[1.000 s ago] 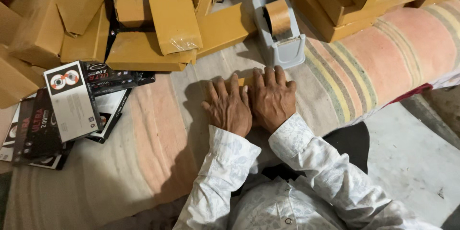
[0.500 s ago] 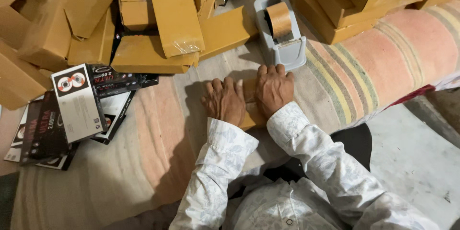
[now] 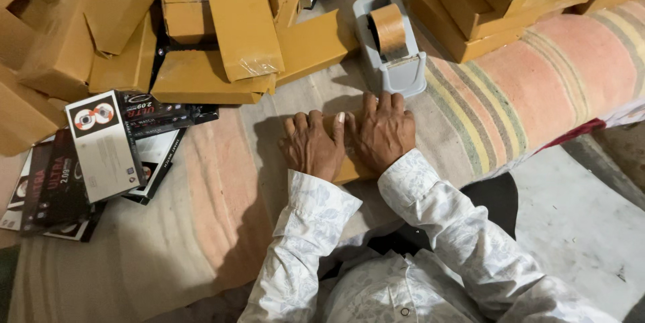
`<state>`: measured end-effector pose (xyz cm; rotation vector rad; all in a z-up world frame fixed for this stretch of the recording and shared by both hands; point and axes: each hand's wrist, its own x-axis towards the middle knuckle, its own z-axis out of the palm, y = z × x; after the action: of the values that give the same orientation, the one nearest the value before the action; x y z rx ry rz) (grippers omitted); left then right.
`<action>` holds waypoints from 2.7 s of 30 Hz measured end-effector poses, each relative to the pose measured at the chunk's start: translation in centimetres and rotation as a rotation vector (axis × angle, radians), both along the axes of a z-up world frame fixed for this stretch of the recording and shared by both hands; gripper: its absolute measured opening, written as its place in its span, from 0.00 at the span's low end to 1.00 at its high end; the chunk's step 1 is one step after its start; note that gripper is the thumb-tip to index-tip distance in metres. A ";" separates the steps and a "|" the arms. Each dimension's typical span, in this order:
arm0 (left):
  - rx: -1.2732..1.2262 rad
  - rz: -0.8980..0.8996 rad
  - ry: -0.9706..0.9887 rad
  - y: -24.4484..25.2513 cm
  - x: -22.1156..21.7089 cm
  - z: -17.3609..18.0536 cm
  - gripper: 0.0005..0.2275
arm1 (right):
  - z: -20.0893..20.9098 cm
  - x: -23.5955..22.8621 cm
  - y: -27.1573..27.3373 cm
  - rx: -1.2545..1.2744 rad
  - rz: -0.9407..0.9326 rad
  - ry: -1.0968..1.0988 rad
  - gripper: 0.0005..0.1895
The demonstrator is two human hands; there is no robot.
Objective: The person sits on the floor and repeatedly packs small black product boxes into larger brown cardboard boxes. They fold the flaps, apply clear packing tape using a handheld dispenser, and set the sealed boxes aside. The process is repeated for several units.
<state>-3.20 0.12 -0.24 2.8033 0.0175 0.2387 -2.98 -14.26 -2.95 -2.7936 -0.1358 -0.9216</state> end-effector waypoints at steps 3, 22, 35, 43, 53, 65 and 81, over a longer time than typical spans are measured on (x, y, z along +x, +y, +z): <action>0.020 0.010 -0.003 0.0 0.1 0.0 0.20 | -0.5 0.2 0.1 -0.042 -0.030 0.107 0.12; -0.908 -0.167 0.300 5.8 2.5 -0.6 0.34 | 4.7 1.9 -4.8 0.822 0.202 0.858 0.45; 0.000 -0.370 -0.563 5.9 -6.0 -1.1 0.34 | 2.7 -3.8 -4.5 0.068 0.611 0.020 0.33; 0.025 -0.076 -0.272 3.3 -3.8 -2.7 0.25 | 0.9 -2.9 1.6 -0.212 0.122 -0.144 0.31; -0.178 -0.012 0.179 3.6 3.4 -2.4 0.20 | 1.1 1.4 3.0 -0.101 0.053 0.391 0.23; -0.074 0.011 -0.076 2.4 1.9 -2.2 0.20 | -0.1 2.3 2.6 -0.139 0.013 0.211 0.21; -0.261 -0.539 -0.479 10.0 -0.4 2.4 0.36 | 5.5 3.1 -4.9 0.021 0.559 0.274 0.42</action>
<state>-3.61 10.13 2.20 2.3169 -0.7444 0.6991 0.13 -19.17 2.57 -2.5979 -0.8043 -0.4001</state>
